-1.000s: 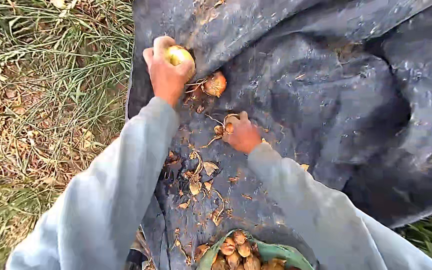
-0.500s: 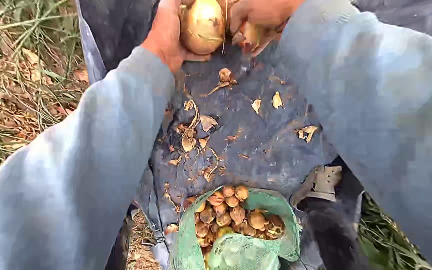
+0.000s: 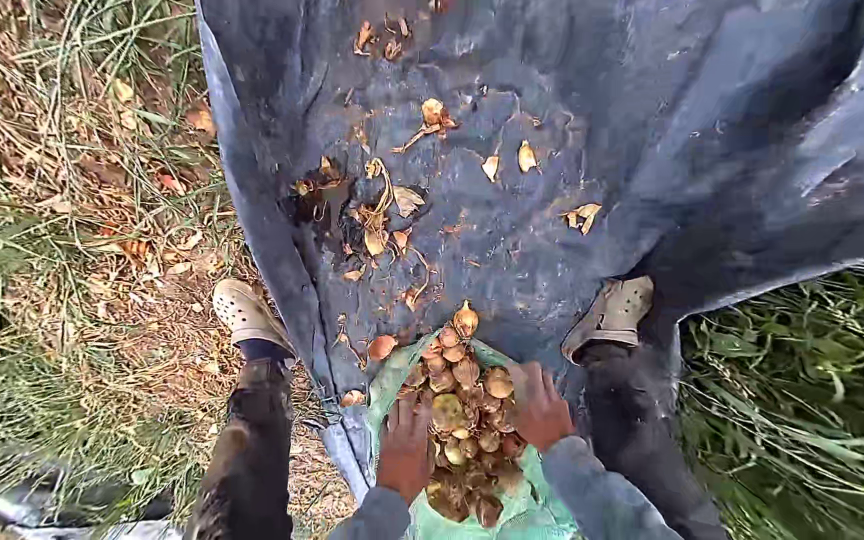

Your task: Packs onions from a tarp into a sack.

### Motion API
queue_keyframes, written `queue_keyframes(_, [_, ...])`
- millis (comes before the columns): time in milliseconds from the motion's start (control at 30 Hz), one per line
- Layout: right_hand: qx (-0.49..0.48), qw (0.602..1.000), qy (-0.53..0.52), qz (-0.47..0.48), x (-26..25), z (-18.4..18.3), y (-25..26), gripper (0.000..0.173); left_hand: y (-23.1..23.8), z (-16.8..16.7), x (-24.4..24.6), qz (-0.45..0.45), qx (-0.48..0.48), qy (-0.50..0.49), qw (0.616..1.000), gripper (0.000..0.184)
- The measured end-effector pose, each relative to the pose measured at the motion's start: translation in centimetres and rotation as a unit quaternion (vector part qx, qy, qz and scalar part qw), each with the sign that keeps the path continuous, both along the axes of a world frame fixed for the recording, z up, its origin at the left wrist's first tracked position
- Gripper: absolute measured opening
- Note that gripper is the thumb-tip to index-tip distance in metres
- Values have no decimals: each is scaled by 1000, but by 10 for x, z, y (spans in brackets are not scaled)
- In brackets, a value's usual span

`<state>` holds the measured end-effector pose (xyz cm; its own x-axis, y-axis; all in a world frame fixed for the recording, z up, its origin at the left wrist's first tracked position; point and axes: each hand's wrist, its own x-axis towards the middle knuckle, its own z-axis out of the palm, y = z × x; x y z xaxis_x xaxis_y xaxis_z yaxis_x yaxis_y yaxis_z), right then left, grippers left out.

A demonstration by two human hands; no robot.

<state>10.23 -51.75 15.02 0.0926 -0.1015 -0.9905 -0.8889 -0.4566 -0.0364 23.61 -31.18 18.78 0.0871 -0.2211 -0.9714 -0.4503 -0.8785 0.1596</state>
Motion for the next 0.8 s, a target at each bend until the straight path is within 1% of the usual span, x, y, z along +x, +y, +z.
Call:
queue_keyframes(33, [-18, 1000, -10, -17, 6, -10, -2, 68, -10, -10, 4, 1, 15, -4, 1000, 69])
queue_keyframes(100, [-25, 997, -24, -63, 18, -39, -4, 69, -37, -39, 15, 37, 54, 20, 998, 67])
queue_keyframes(167, [15, 994, -18, -103, 41, -79, -8, 71, -63, -84, 27, 97, 77, 18, 992, 64])
queue_keyframes(233, [72, 986, 15, -146, 57, -118, -3, 75, -78, -125, 29, 150, 73, 5, 986, 60])
queue_keyframes(267, [80, 985, 27, -150, 62, -134, 2, 74, -82, -145, 26, 166, 58, 1, 984, 57])
queue_keyframes(333, [54, 990, 23, -130, 65, -153, 13, 66, -90, -180, 19, 162, 48, 12, 986, 52])
queue_keyframes(367, [45, 994, 15, -102, 60, -151, 24, 63, -87, -187, 11, 147, 54, 27, 987, 53])
queue_keyframes(400, [48, 997, 0, -62, 48, -139, 41, 61, -77, -183, 0, 116, 55, 41, 991, 54])
queue_keyframes(433, [70, 997, -13, -19, 29, -119, 61, 60, -60, -168, -17, 72, 50, 57, 995, 54])
queue_keyframes(467, [117, 993, -7, 14, 10, -90, 77, 59, -40, -144, -35, 26, 51, 70, 996, 58])
queue_keyframes(500, [162, 985, -9, 50, -9, -61, 88, 61, -24, -116, -50, -12, 55, 80, 995, 64])
queue_keyframes(533, [178, 980, -22, 86, -28, -31, 98, 59, -7, -82, -65, -38, 43, 74, 996, 67])
queue_keyframes(567, [168, 978, -48, 112, -45, 1, 104, 59, 12, -41, -80, -56, 0, 53, 997, 67])
queue_keyframes(600, [130, 979, -88, 130, -58, 30, 106, 62, 33, 2, -90, -68, -81, 8, 994, 65])
queue_keyframes(633, [81, 980, -119, 140, -61, 50, 100, 71, 50, 35, -93, -71, -182, -54, 979, 62])
queue_keyframes(667, [36, 980, -130, 146, -59, 65, 91, 76, 63, 61, -89, -65, -259, -116, 957, 63])
queue_keyframes(700, [13, 985, -90, 149, -54, 77, 79, 77, 71, 83, -82, -51, -273, -163, 947, 64])
queue_keyframes(733, [13, 988, -16, 151, -46, 86, 67, 73, 76, 96, -71, -37, -224, -201, 953, 65])
queue_keyframes(767, [32, 986, 66, 151, -39, 93, 55, 66, 78, 104, -59, -26, -113, -207, 971, 68])
queue_keyframes(800, [77, 975, 138, 155, -30, 99, 43, 56, 76, 107, -47, -21, 29, -177, 984, 74])
